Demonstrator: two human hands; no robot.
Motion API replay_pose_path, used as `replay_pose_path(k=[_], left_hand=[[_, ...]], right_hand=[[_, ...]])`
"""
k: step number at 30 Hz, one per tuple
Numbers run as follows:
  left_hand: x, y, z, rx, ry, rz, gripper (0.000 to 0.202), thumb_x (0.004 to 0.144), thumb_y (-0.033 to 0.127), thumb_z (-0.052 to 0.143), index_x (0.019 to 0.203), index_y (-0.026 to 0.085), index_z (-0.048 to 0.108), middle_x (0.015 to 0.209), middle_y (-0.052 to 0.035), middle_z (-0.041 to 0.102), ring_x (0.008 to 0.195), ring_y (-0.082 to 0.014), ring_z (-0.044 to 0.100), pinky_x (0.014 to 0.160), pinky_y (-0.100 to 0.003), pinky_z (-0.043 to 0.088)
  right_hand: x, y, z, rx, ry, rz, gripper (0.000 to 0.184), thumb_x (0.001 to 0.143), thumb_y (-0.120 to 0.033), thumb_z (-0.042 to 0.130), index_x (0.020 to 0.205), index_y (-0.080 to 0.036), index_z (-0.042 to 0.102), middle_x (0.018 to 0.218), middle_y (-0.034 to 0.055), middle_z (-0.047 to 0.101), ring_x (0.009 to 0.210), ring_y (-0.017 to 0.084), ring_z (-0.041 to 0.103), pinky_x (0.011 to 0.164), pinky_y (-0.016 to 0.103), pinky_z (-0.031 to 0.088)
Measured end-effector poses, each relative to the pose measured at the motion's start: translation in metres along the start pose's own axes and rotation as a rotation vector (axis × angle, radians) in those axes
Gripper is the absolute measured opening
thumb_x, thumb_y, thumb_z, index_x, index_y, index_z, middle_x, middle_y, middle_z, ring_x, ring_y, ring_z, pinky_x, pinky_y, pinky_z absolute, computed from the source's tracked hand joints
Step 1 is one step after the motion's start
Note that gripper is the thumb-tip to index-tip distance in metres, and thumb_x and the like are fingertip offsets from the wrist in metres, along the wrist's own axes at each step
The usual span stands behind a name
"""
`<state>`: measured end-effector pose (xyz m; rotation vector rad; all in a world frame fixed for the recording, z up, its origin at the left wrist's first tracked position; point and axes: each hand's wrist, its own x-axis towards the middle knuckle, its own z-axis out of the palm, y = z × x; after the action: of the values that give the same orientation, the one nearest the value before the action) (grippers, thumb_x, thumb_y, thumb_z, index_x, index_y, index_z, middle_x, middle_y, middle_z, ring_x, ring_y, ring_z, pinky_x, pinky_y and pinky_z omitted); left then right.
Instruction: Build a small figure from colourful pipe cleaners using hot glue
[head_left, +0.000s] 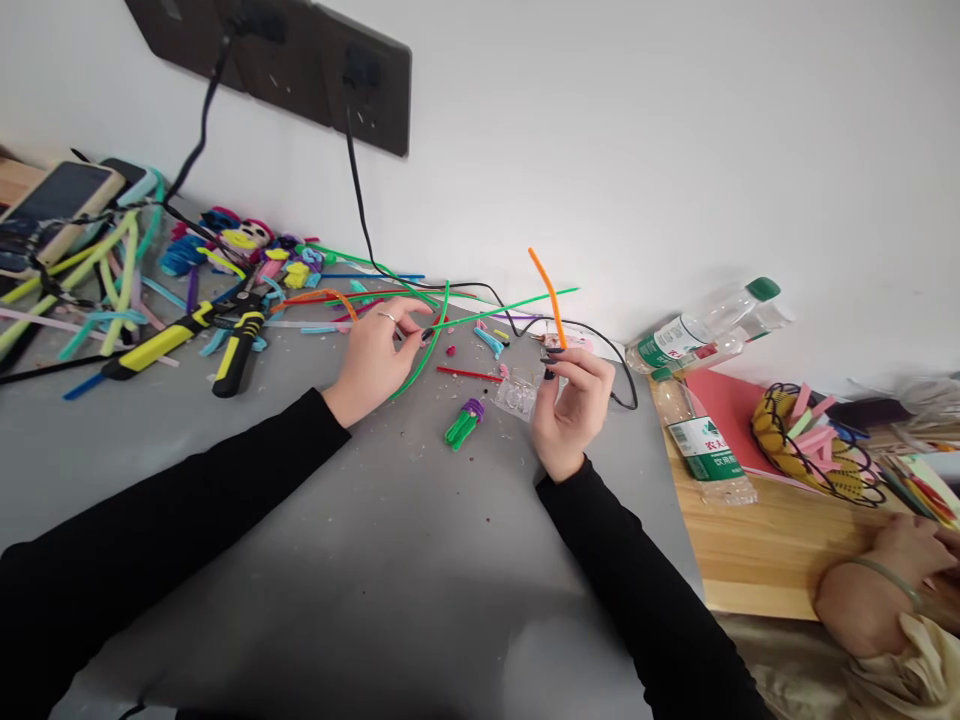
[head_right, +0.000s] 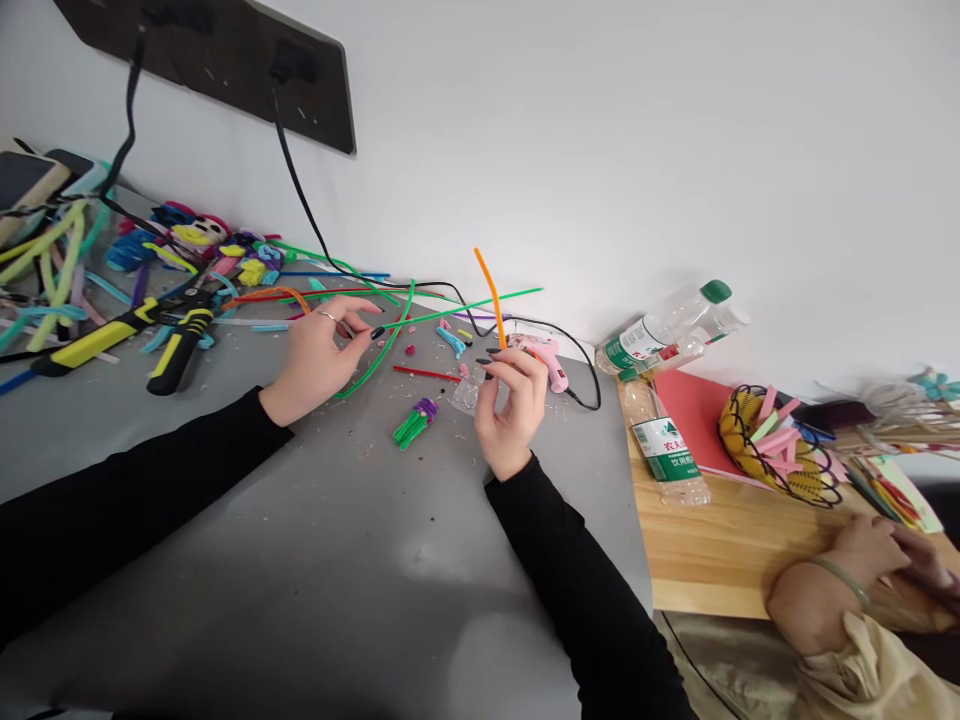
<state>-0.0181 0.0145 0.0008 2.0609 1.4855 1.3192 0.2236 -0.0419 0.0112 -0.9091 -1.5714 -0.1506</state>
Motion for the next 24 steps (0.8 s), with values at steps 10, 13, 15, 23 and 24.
replay_pose_path(k=[10,13,15,23,24], left_hand=[[0.008,-0.016,-0.005,0.092,0.132,-0.035,0.026,0.087,0.014,0.056,0.109,0.027,0.064,0.08,-0.0003,0.066,0.076,-0.0222,0.064,0.076,-0.036,0.053],[0.01,-0.022,-0.004,0.185,0.055,0.018,0.029,0.087,0.012,0.053,0.111,0.025,0.063,0.09,-0.0051,0.068,0.091,-0.0283,0.065,0.086,-0.043,0.053],[0.01,-0.021,-0.004,0.223,0.019,0.058,0.031,0.088,0.01,0.051,0.113,0.024,0.063,0.103,-0.0089,0.068,0.104,-0.0325,0.064,0.094,-0.049,0.051],[-0.002,0.009,-0.009,-0.012,-0.115,0.275,0.023,0.099,0.019,0.047,0.114,0.024,0.063,0.116,-0.0082,0.068,0.115,-0.0267,0.062,0.103,-0.046,0.05],[-0.003,0.011,-0.008,-0.044,-0.176,0.306,0.023,0.1,0.022,0.048,0.117,0.024,0.063,0.117,-0.0085,0.069,0.116,-0.0267,0.061,0.104,-0.046,0.05]], right_hand=[[0.0,0.001,-0.002,0.138,-0.172,0.15,0.014,0.097,-0.019,0.05,0.099,-0.026,0.062,0.094,0.0058,0.064,0.088,0.022,0.066,0.076,0.043,0.057],[-0.001,0.0,-0.001,0.221,-0.226,0.207,0.014,0.096,-0.02,0.048,0.098,-0.024,0.062,0.09,0.0051,0.064,0.08,0.019,0.065,0.071,0.039,0.056],[-0.001,0.0,0.0,0.252,-0.237,0.243,0.014,0.096,-0.02,0.048,0.098,-0.024,0.062,0.089,0.0045,0.063,0.078,0.018,0.064,0.07,0.037,0.056],[0.001,0.001,0.001,0.385,-0.21,0.352,0.014,0.092,-0.016,0.05,0.098,-0.023,0.061,0.087,0.0019,0.063,0.073,0.016,0.064,0.07,0.034,0.056],[0.001,0.001,0.001,0.409,-0.206,0.358,0.015,0.092,-0.016,0.051,0.098,-0.023,0.062,0.087,0.0018,0.063,0.073,0.015,0.064,0.07,0.034,0.056]])
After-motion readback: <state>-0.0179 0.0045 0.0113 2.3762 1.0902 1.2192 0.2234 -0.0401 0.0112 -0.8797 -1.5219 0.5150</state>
